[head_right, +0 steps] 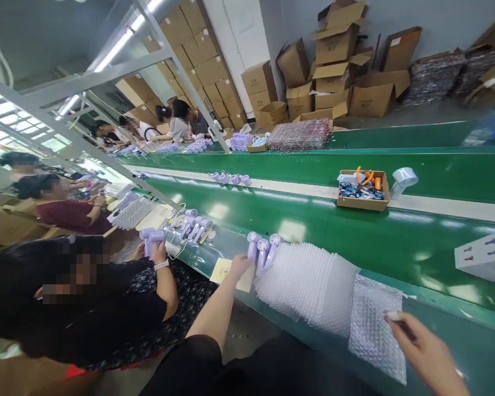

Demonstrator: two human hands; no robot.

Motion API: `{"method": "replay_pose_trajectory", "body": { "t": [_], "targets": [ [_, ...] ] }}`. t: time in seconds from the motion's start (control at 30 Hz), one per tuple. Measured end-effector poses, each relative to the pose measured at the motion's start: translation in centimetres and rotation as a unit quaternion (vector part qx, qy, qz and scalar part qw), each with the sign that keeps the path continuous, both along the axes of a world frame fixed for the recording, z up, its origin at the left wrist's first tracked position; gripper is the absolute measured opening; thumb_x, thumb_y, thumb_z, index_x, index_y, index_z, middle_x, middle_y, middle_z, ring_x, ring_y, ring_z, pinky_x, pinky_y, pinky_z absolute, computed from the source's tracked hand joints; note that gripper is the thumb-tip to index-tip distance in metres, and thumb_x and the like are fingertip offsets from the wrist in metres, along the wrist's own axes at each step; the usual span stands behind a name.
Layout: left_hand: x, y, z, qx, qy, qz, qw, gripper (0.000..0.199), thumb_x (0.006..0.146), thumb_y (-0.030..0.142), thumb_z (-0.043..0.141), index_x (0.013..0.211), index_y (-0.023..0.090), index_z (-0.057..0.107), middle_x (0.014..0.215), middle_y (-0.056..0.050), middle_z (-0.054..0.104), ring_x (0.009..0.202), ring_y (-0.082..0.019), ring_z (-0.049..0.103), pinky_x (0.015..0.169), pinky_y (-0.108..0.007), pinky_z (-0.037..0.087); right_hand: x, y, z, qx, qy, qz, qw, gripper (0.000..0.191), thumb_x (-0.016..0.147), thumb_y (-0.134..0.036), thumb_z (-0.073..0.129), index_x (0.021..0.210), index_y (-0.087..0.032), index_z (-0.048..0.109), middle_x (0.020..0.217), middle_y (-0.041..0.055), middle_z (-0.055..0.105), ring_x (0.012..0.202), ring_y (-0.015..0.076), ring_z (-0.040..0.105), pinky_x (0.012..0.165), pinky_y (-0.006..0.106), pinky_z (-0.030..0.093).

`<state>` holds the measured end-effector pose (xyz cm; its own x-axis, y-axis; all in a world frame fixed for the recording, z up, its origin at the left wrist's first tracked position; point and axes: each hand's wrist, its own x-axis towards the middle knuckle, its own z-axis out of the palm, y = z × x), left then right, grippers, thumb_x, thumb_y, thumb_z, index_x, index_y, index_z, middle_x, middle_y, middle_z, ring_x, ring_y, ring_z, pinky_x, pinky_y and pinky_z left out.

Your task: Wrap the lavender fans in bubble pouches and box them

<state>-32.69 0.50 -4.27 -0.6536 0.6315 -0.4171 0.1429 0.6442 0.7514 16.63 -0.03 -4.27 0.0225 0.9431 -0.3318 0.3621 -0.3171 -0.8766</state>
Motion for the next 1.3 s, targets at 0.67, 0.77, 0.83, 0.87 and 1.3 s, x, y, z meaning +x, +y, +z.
{"method": "replay_pose_trajectory", "body": {
  "t": [0.67,0.77,0.83,0.87,1.3],
  "targets": [
    [33.6,-3.8,-4.8,0.006,0.125,-0.767,0.629,0.045,0.061,0.031,0.078,0.098,0.012,0.06,0.107,-0.016,0.057,0.106,-0.033,0.052,0.082,-0.043,0.047,6.8,-3.0,3.4,-0.105,0.39,-0.354,0.844,0.032,0.068,-0.039,0.071,0.093,-0.023,0.059,0.076,0.0021,0.07,0.077,0.0238,0.068,0.07,0.038,0.059],
    [33.4,-3.3,-6.3,0.017,0.17,-0.804,0.57,0.016,0.076,0.02,0.063,0.091,0.013,0.061,0.101,-0.014,0.06,0.104,-0.027,0.054,0.083,-0.039,0.047,9.9,-6.9,3.2,-0.116,0.396,-0.342,0.844,0.034,0.066,-0.035,0.074,0.096,-0.025,0.059,0.083,0.0008,0.069,0.079,0.0221,0.067,0.072,0.038,0.06],
    [33.5,-2.7,-6.4,0.014,0.167,-0.798,0.579,0.008,0.08,0.018,0.057,0.085,0.014,0.062,0.093,-0.011,0.062,0.098,-0.023,0.057,0.085,-0.037,0.046,10.2,-9.2,3.0,-0.154,0.402,-0.317,0.845,0.035,0.064,-0.032,0.077,0.094,-0.024,0.059,0.083,0.0008,0.069,0.079,0.0218,0.067,0.072,0.036,0.06],
    [33.7,-2.4,-6.2,0.012,0.168,-0.79,0.59,0.01,0.082,0.02,0.055,0.084,0.014,0.063,0.091,-0.01,0.063,0.095,-0.023,0.058,0.085,-0.036,0.046,9.9,-10.1,2.9,-0.179,0.405,-0.3,0.845,0.036,0.063,-0.03,0.077,0.093,-0.024,0.059,0.082,0.0011,0.069,0.079,0.0217,0.067,0.07,0.035,0.06],
    [35.6,-0.8,-0.6,0.038,-0.019,-0.557,0.829,0.02,0.082,0.016,0.044,0.091,0.012,0.061,0.076,-0.004,0.063,0.069,-0.014,0.057,0.065,-0.026,0.047,4.0,-7.9,1.2,-0.207,0.361,-0.1,0.904,0.039,0.069,-0.031,0.073,0.103,-0.022,0.056,0.072,-0.0018,0.061,0.058,0.0132,0.059,0.052,0.029,0.055]
  ]
}}
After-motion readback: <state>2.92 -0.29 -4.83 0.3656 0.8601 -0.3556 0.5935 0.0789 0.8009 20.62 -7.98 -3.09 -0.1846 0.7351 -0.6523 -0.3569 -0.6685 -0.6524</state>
